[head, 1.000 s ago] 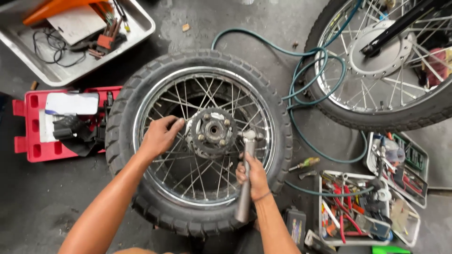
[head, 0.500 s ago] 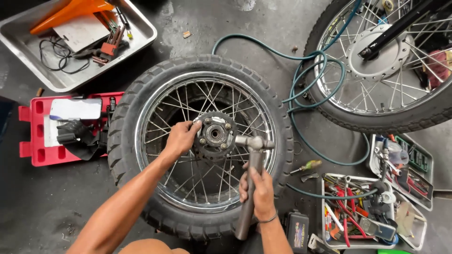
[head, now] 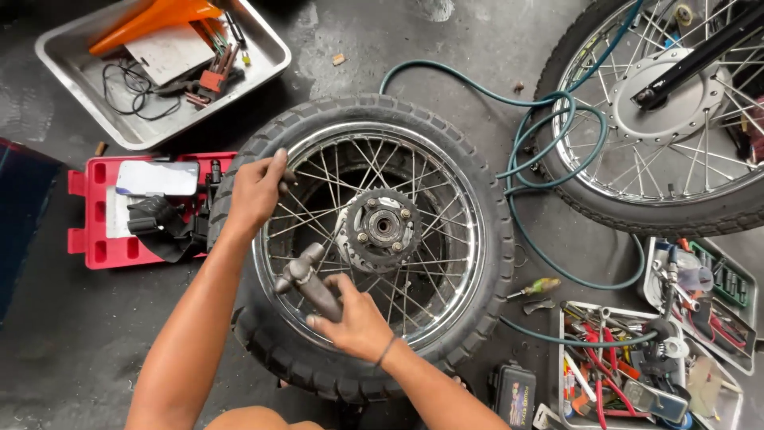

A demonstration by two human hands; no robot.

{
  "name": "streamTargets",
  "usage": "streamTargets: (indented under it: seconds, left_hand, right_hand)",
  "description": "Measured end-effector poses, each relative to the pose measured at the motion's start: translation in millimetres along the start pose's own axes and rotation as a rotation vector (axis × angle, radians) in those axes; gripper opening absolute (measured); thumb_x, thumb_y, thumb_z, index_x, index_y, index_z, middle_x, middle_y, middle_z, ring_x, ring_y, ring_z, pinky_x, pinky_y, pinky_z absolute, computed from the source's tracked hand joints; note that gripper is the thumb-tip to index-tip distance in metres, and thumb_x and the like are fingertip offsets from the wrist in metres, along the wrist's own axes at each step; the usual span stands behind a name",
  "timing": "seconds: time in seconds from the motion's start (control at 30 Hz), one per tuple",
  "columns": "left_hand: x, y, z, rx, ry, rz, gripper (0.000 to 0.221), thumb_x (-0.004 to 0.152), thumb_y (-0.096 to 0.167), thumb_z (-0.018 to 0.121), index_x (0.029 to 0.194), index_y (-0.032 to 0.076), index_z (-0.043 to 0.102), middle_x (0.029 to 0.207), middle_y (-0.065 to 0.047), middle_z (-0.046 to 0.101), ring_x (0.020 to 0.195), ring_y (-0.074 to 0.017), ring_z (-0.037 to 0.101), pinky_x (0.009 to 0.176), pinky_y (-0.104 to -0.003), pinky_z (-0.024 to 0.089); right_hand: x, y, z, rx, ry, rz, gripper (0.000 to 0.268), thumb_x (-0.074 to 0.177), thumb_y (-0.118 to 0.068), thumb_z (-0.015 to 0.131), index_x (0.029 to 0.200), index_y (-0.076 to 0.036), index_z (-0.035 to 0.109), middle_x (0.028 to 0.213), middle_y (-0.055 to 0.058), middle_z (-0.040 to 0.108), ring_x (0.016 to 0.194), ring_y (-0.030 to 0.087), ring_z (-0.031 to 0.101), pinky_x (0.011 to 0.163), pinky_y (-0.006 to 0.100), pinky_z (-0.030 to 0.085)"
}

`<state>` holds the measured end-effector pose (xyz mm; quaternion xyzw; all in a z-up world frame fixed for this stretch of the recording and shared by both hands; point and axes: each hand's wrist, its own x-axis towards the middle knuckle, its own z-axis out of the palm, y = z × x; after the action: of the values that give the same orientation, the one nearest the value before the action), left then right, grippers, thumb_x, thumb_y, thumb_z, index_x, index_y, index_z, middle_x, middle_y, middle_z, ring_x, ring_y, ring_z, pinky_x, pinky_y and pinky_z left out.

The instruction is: Removing the sprocket assembly from a motorcycle wheel hub using a screwdriver, hammer, and pliers.

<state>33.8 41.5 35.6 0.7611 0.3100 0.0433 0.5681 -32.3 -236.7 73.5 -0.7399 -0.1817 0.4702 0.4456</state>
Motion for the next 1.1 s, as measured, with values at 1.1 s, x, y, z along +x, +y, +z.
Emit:
streamTargets:
  seconds: [1.1]
  left_hand:
    - [-9,-63,-6,-0.126,-0.024,0.022,0.046,0.120,0.039,0.059,0.098,0.008,0.085,0.074,-0.015,0.073,0.075,-0.0263,0.070,0.076,-0.042,0.057]
  right_hand:
    - [50,-19,24,-0.011,0.382,0.063,0.020,0.101,-0.016,0.070,0.105,0.001,0.060,0.052,0.015,0.068,0.047,0.028,0.073,0.048,0.036,0.057]
